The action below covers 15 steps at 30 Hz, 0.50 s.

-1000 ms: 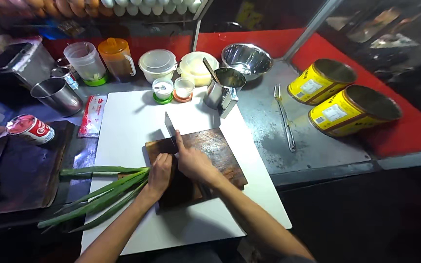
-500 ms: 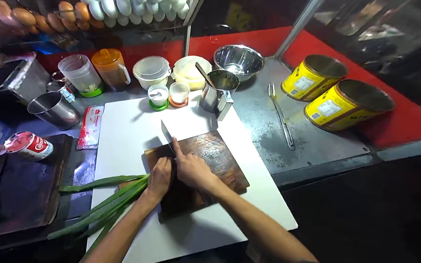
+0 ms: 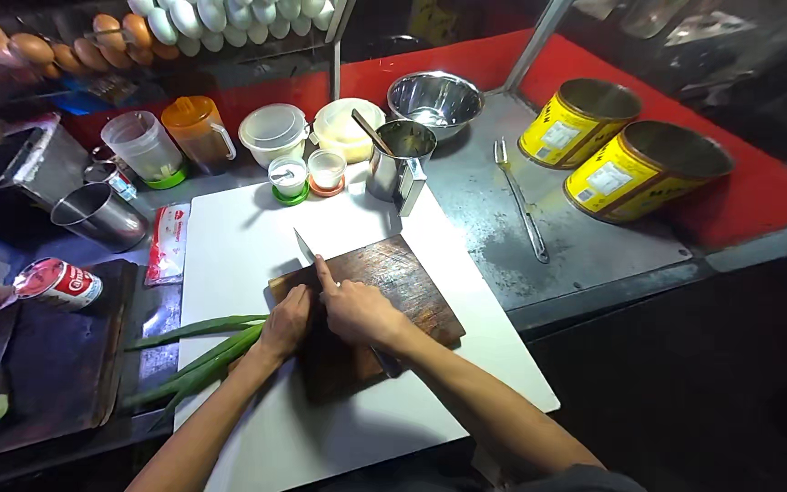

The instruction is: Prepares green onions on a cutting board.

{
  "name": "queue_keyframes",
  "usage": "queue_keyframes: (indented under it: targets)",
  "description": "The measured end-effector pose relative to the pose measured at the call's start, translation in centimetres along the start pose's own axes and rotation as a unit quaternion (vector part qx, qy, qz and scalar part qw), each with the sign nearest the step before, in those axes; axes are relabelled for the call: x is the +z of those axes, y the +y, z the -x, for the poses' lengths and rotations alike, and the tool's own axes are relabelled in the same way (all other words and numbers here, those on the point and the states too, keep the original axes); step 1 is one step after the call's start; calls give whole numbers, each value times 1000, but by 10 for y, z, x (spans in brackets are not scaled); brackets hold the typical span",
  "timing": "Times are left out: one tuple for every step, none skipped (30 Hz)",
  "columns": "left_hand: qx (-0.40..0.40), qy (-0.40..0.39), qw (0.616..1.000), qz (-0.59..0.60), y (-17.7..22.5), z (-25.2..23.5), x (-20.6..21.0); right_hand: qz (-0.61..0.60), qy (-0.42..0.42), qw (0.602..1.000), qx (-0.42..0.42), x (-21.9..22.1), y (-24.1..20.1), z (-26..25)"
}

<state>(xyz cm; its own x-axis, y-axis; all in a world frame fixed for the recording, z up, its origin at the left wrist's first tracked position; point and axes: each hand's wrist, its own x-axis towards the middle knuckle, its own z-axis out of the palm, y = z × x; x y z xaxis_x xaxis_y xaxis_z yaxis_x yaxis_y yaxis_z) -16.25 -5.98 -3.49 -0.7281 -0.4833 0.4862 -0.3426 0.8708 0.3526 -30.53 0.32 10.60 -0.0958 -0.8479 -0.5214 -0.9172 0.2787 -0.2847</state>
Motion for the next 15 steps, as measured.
queue_keyframes:
  targets:
    - [-14,-11,1000,1,2,-3,-2,-10,15,1000,-5,2,3,-10]
    - [-27,-15,1000,0,5,-3,-2,-16,8,1000,-14,-2,7,-15]
    - [-40,-13,999,0,8,-4,-2,-11,-5,1000,-22,-9,10,-17]
    - [-50,-4,999,-1,11,-4,-1,-6,-14,1000,-25,-13,9,-11]
    - [-60,4,998,-3,14,-3,0,-7,-17,1000,-20,-10,5,-2]
    - [-70,11,997,-5,15,-6,1,-12,-8,1000,-11,-5,2,2]
    - [-78,20,997,-8,16,-10,1,-18,11,1000,-8,0,2,-3]
    - [-87,24,996,-8,19,-12,1,-26,25,999,-11,2,5,-12]
    - [-100,22,995,-6,23,-9,2,-35,14,999,-20,-2,9,-18]
    - [-118,19,993,-1,27,-8,3,-33,-2,999,-30,-10,12,-21]
    - [-137,23,990,3,31,-8,4,-25,-15,999,-35,-15,13,-18]
    - [-157,28,987,4,35,-6,5,-25,-13,999,-35,-11,10,-10]
    - [-167,40,985,-1,37,-8,6,-29,-5,999,-25,-5,6,-4]
    - [-165,56,985,-12,37,-11,8,-35,15,999,-13,2,3,-5]
    - [-151,65,986,-20,35,-10,10,-43,36,998,-8,6,5,-12]
